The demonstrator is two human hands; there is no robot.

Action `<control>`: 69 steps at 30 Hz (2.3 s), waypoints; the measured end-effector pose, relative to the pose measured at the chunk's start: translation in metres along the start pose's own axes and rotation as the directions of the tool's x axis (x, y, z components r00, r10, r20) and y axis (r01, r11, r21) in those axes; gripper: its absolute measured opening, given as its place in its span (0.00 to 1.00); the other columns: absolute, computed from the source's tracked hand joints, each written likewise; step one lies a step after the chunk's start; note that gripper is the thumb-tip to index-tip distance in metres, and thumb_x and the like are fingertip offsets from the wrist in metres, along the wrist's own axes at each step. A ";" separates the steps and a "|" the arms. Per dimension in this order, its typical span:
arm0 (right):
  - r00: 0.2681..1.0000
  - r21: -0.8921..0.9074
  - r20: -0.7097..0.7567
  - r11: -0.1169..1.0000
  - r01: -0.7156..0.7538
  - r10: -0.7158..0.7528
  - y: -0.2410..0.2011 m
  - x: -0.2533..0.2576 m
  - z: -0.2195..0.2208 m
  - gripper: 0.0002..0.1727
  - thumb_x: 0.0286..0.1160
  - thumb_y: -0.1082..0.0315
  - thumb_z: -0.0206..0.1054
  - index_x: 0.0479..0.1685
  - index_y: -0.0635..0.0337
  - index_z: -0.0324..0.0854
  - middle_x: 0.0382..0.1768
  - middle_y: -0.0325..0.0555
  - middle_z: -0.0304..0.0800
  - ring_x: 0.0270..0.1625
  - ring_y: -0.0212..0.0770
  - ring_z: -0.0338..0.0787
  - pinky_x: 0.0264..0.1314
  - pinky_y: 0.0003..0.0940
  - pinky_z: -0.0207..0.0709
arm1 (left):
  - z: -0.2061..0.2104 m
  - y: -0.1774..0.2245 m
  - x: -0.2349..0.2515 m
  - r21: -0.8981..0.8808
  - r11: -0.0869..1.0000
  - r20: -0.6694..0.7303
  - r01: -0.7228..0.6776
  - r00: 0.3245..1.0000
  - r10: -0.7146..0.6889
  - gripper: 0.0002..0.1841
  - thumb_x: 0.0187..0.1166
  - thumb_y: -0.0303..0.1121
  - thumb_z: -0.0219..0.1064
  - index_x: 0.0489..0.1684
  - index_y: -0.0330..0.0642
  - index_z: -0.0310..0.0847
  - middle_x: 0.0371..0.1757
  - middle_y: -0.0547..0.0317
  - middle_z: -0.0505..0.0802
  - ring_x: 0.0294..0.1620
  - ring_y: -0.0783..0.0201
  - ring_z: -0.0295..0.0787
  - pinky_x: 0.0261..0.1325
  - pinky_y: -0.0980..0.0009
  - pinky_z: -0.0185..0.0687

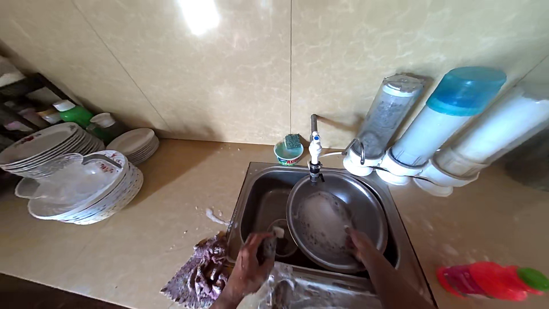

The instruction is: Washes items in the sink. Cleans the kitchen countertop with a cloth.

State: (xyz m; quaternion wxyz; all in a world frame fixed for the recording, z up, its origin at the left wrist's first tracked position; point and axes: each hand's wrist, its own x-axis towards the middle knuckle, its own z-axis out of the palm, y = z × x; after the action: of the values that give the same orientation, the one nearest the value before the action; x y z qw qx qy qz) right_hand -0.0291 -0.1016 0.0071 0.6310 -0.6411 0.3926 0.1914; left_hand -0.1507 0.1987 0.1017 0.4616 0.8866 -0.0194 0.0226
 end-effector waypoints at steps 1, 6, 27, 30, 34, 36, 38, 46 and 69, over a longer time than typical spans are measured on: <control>0.999 0.050 -0.046 0.999 -0.003 0.005 0.004 0.005 0.004 0.26 0.92 0.57 0.55 0.79 0.66 0.66 0.67 0.61 0.74 0.63 0.52 0.77 0.64 0.53 0.71 | -0.001 -0.001 0.013 -0.067 0.997 -0.077 0.041 0.996 -0.046 0.30 0.62 0.27 0.72 0.69 0.30 0.79 0.64 0.36 0.87 0.64 0.49 0.86 0.68 0.55 0.81; 0.994 -0.219 -0.026 0.971 0.095 -0.103 0.013 -0.007 0.015 0.25 0.95 0.68 0.46 0.83 0.75 0.61 0.83 0.72 0.63 0.86 0.61 0.66 0.85 0.55 0.61 | 0.004 -0.008 0.085 -0.734 0.616 -0.063 0.284 0.876 -0.478 0.19 0.85 0.24 0.54 0.74 0.39 0.69 0.42 0.53 0.86 0.30 0.66 0.84 0.30 0.70 0.82; 0.970 -0.332 -0.139 0.932 0.145 -0.200 0.002 0.024 0.018 0.23 0.92 0.65 0.55 0.73 0.77 0.73 0.76 0.76 0.73 0.82 0.67 0.71 0.83 0.59 0.61 | 0.045 -0.017 0.157 -0.210 0.954 -0.170 0.214 0.953 -0.251 0.21 0.84 0.35 0.67 0.67 0.26 0.78 0.52 0.38 0.91 0.50 0.53 0.90 0.60 0.56 0.83; 0.944 -0.266 -0.132 0.929 0.259 -0.301 -0.004 0.006 0.011 0.21 0.90 0.68 0.56 0.74 0.75 0.73 0.74 0.74 0.75 0.79 0.65 0.74 0.81 0.59 0.63 | 0.085 0.014 0.153 0.105 0.994 0.262 -0.005 0.965 -0.023 0.25 0.84 0.37 0.67 0.75 0.32 0.76 0.74 0.35 0.83 0.76 0.44 0.81 0.81 0.51 0.71; 0.805 -0.628 0.086 0.595 0.501 -0.587 -0.013 -0.030 -0.043 0.22 0.89 0.68 0.56 0.75 0.72 0.75 0.74 0.69 0.79 0.79 0.64 0.77 0.84 0.54 0.66 | 0.155 -0.007 0.164 0.409 0.908 0.591 -0.097 0.786 -0.182 0.31 0.83 0.39 0.67 0.87 0.47 0.67 0.91 0.39 0.63 0.90 0.35 0.56 0.86 0.38 0.56; 0.653 -0.752 0.212 0.305 0.585 -0.727 -0.002 -0.039 -0.075 0.20 0.83 0.66 0.61 0.66 0.70 0.84 0.68 0.69 0.84 0.76 0.68 0.80 0.80 0.61 0.69 | 0.181 -0.011 0.156 0.498 0.862 0.630 -0.092 0.722 -0.287 0.41 0.80 0.36 0.69 0.95 0.50 0.51 0.95 0.36 0.51 0.92 0.28 0.48 0.84 0.32 0.58; 0.523 -0.744 0.267 0.172 0.646 -0.809 0.018 -0.035 -0.102 0.18 0.76 0.69 0.67 0.60 0.72 0.87 0.66 0.71 0.86 0.74 0.72 0.81 0.78 0.64 0.71 | 0.207 -0.014 0.144 0.429 0.857 0.763 -0.287 0.622 -0.174 0.39 0.76 0.26 0.70 0.91 0.40 0.58 0.92 0.34 0.57 0.91 0.28 0.49 0.84 0.30 0.58; 0.405 -0.616 0.254 0.176 0.768 -0.878 0.048 -0.019 -0.124 0.23 0.74 0.62 0.67 0.62 0.70 0.86 0.69 0.63 0.86 0.78 0.68 0.79 0.81 0.63 0.68 | 0.232 -0.021 0.154 0.339 0.879 0.725 -0.334 0.689 -0.018 0.28 0.83 0.27 0.63 0.85 0.36 0.68 0.93 0.41 0.61 0.95 0.38 0.47 0.92 0.40 0.43; 0.388 -0.697 0.306 0.072 0.713 -0.869 0.046 -0.019 -0.115 0.30 0.71 0.51 0.66 0.57 0.71 0.88 0.66 0.67 0.87 0.74 0.72 0.81 0.76 0.71 0.66 | 0.017 -0.021 0.139 -0.210 0.925 0.182 0.318 0.942 -0.282 0.15 0.91 0.28 0.50 0.58 0.25 0.80 0.50 0.48 0.88 0.47 0.67 0.82 0.57 0.68 0.78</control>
State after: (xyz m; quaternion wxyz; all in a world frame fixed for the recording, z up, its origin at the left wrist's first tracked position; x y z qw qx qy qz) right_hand -0.1036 -0.2019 0.0059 0.2631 -0.9554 -0.0822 -0.1059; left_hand -0.0103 0.1947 0.0828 0.5592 0.8168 0.0799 -0.1171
